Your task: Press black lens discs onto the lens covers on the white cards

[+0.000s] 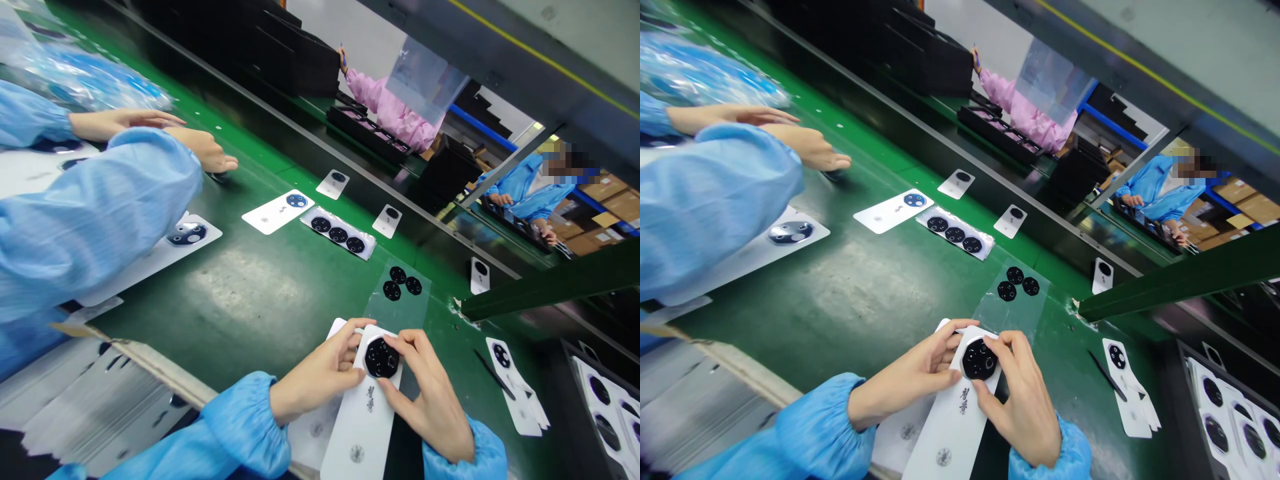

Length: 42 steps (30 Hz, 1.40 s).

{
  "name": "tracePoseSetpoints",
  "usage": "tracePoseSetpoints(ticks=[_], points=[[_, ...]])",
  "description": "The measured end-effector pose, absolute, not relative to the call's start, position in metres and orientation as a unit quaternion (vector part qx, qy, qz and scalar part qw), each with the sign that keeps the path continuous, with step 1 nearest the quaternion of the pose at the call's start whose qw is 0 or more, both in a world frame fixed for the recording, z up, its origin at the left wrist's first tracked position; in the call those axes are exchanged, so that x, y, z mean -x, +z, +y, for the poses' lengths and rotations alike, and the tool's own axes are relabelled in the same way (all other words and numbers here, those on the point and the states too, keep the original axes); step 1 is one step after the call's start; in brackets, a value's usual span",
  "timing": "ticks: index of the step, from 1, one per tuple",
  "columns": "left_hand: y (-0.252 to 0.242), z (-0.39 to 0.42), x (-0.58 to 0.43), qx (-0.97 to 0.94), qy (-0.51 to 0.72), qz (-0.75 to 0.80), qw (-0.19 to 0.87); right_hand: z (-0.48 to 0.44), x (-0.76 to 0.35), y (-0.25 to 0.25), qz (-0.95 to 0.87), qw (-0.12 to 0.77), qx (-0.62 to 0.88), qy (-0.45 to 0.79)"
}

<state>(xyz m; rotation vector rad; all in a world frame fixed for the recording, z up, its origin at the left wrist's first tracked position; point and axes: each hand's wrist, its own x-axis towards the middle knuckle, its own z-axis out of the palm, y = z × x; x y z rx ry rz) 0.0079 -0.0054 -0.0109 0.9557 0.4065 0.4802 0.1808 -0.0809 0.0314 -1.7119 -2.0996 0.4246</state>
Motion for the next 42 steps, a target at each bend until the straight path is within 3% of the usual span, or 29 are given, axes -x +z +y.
tracePoseSetpoints(ticks=[24,33,42], points=[[-0.012,-0.009,-0.007,-0.465,0.228,0.179,0.837,-0.083,-0.178,0.033,-0.753,0.165,0.625,0.121],[-0.01,-0.014,-0.006,-0.563,0.237,0.292,0.736,-0.085,-0.169,0.031,-0.744,0.15,0.646,0.081],[-0.014,-0.018,-0.008,-0.558,0.245,0.32,0.725,-0.087,-0.164,0.023,-0.746,0.166,0.645,0.032]])
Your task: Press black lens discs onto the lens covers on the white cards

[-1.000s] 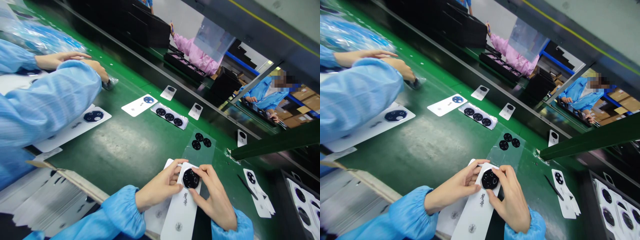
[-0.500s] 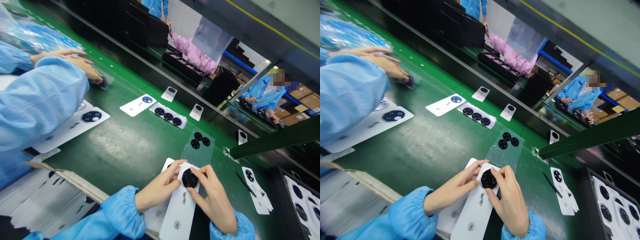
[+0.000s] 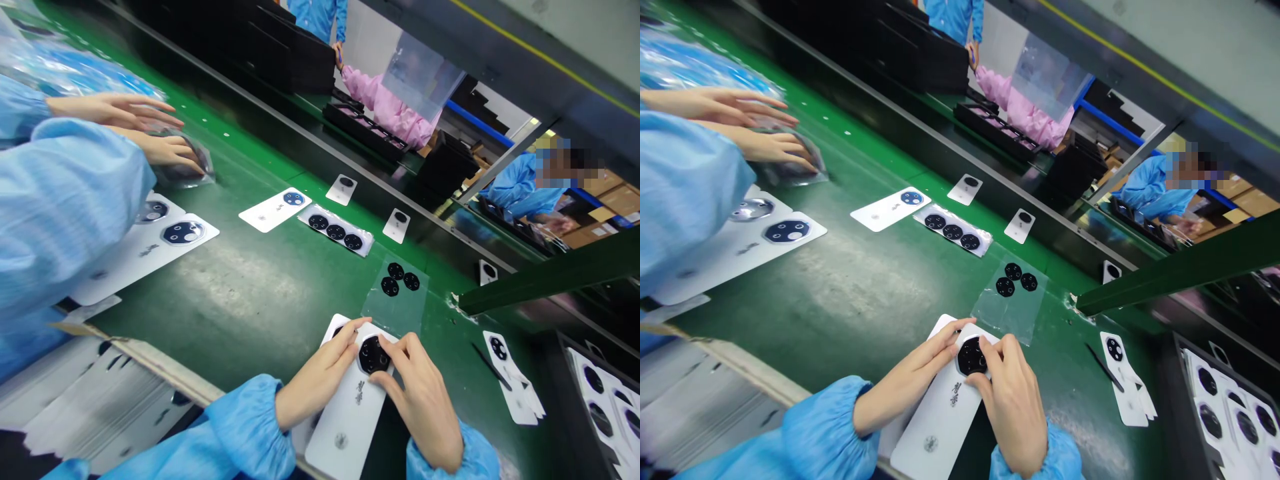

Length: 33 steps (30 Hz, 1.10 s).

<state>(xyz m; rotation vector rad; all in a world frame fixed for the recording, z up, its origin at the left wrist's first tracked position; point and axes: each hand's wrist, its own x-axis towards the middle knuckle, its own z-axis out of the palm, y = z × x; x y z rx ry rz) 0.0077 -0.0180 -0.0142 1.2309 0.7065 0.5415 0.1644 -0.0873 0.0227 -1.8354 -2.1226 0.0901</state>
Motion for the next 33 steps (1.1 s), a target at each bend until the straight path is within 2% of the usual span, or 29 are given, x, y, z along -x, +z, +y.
tracePoseSetpoints(ticks=[18,22,28,33], points=[[-0.015,-0.022,-0.01,-0.599,0.245,0.327,0.689,-0.09,-0.158,0.019,-0.748,0.148,0.646,-0.027],[-0.018,-0.021,-0.011,-0.616,0.251,0.334,0.668,-0.09,-0.158,0.017,-0.743,0.176,0.645,-0.036],[-0.018,-0.022,-0.012,-0.596,0.264,0.35,0.673,-0.094,-0.151,0.011,-0.716,0.27,0.644,-0.022],[-0.017,-0.023,-0.011,-0.59,0.265,0.348,0.679,-0.097,-0.147,0.007,-0.708,0.284,0.646,-0.036]])
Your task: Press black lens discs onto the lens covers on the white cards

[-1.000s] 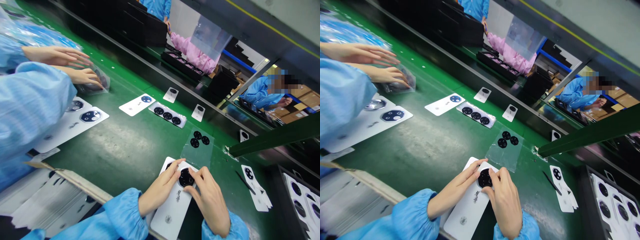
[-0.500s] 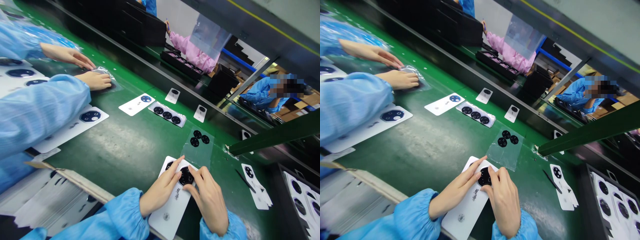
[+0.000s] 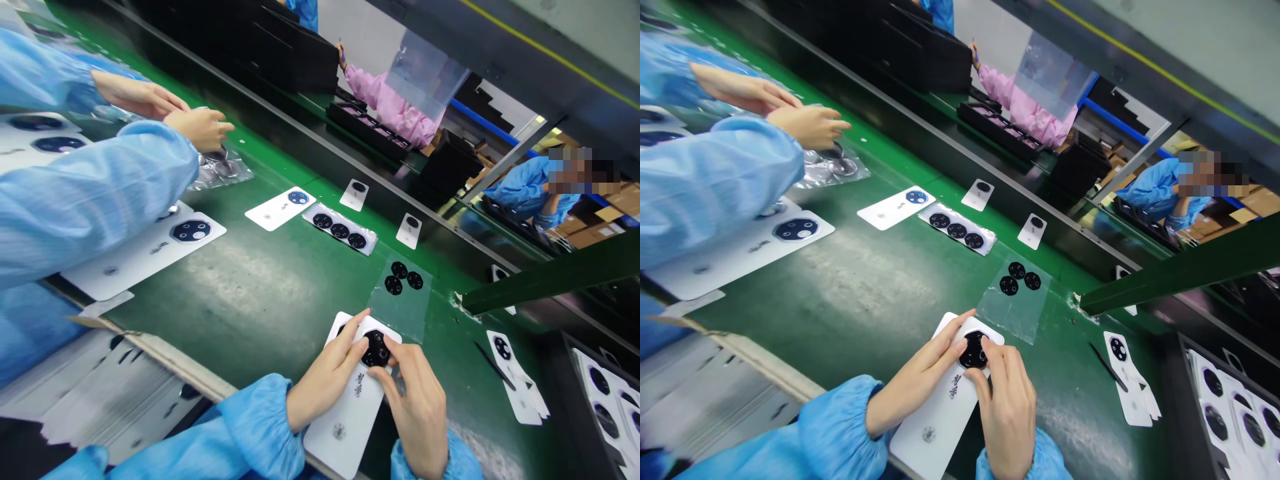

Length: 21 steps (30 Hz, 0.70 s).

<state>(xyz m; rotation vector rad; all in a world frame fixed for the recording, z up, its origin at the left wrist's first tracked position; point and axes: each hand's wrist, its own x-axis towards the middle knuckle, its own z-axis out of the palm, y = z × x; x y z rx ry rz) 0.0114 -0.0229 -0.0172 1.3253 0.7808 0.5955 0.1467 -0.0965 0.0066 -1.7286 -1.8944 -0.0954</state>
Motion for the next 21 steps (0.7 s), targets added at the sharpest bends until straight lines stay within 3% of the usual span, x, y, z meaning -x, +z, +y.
tracePoseSetpoints(ticks=[14,21], points=[[-0.021,-0.0232,-0.0116,-0.581,0.286,0.345,0.679,-0.1001,-0.1425,0.0064,-0.725,0.286,0.618,-0.103],[-0.023,-0.0225,-0.0125,-0.557,0.3,0.361,0.685,-0.1005,-0.1479,0.0121,-0.718,0.332,0.61,-0.05]])
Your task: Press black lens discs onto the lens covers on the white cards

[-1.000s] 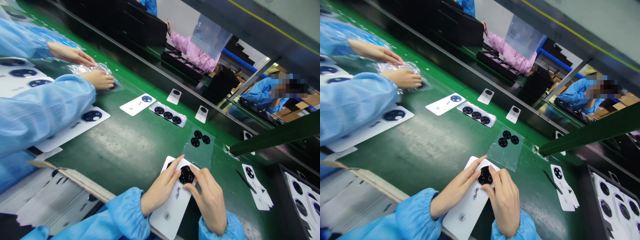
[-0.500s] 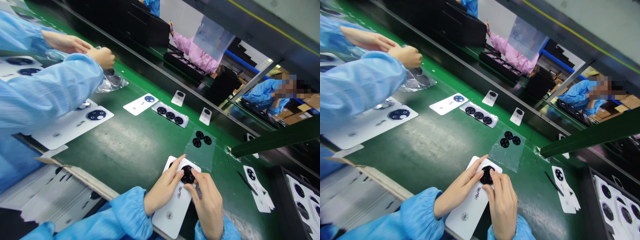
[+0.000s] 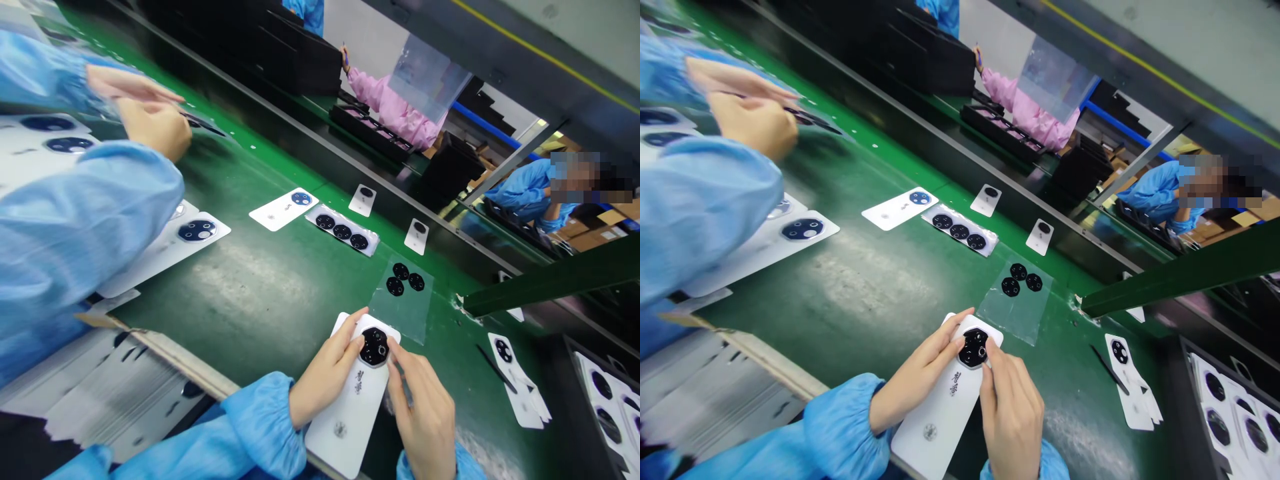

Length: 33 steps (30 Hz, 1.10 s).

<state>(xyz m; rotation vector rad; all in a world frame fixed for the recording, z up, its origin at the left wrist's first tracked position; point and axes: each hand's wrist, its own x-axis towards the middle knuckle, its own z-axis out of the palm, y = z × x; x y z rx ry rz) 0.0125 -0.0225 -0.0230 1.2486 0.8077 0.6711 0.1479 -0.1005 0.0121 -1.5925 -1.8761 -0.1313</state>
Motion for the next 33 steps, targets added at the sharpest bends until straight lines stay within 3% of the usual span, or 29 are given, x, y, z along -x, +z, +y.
tracePoseSetpoints(ticks=[5,9,12,33], points=[[-0.023,-0.022,-0.013,-0.521,0.304,0.359,0.712,-0.103,-0.16,0.012,-0.606,0.382,0.696,0.058],[-0.02,-0.023,-0.013,-0.468,0.287,0.354,0.757,-0.099,-0.163,0.009,-0.447,0.451,0.713,0.298],[-0.015,-0.024,-0.013,-0.439,0.266,0.352,0.783,-0.096,-0.161,0.01,-0.388,0.504,0.667,0.388],[-0.01,-0.019,-0.007,-0.386,0.208,0.249,0.864,-0.099,-0.158,0.012,-0.373,0.544,0.647,0.383]])
